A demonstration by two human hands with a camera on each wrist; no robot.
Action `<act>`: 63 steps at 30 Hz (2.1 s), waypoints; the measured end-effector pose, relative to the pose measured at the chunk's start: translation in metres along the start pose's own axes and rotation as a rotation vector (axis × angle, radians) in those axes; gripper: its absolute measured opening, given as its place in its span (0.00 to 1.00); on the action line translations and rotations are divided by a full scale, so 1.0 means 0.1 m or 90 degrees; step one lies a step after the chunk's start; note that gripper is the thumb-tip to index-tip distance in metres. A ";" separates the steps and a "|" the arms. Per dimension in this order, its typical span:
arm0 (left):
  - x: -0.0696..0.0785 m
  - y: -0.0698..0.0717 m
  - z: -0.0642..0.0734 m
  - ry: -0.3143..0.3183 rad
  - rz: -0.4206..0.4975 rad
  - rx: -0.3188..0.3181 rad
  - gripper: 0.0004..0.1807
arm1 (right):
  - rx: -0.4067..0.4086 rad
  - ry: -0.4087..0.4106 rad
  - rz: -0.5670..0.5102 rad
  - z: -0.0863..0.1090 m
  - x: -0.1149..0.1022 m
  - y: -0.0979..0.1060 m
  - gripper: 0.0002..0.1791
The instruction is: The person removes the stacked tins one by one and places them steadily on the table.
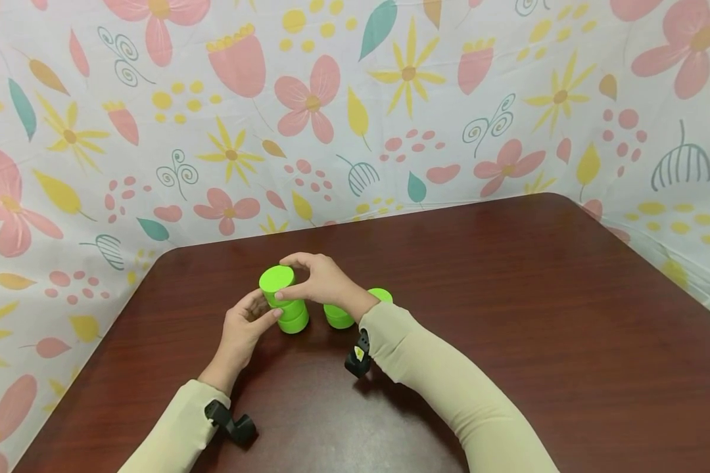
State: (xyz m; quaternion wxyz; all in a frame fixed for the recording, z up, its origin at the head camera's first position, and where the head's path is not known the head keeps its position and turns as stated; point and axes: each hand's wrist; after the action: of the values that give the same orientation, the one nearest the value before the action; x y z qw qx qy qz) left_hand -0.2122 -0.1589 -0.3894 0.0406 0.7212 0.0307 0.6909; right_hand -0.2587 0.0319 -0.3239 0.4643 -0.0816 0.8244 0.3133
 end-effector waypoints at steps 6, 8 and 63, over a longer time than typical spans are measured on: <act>-0.01 0.00 -0.01 -0.006 0.007 0.003 0.24 | 0.003 0.002 -0.001 0.00 0.00 0.00 0.32; -0.01 0.00 -0.01 -0.009 0.007 0.004 0.24 | 0.003 0.004 0.001 0.00 0.00 0.00 0.32; 0.02 -0.01 0.02 -0.001 0.010 0.018 0.25 | 0.132 -0.082 0.000 0.74 0.18 0.82 0.31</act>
State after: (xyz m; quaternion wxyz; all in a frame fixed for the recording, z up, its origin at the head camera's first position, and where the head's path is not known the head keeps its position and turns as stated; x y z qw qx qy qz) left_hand -0.2105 -0.1576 -0.3881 0.0249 0.7222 0.0352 0.6903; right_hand -0.2503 0.1430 -0.3301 0.5221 -0.0127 0.8208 0.2313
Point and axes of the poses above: each hand's wrist, its own z-axis away from the middle knuckle, its own y-axis out of the back of the hand, x = y × z, and after that the axes turned 14 degrees about y, right-handed
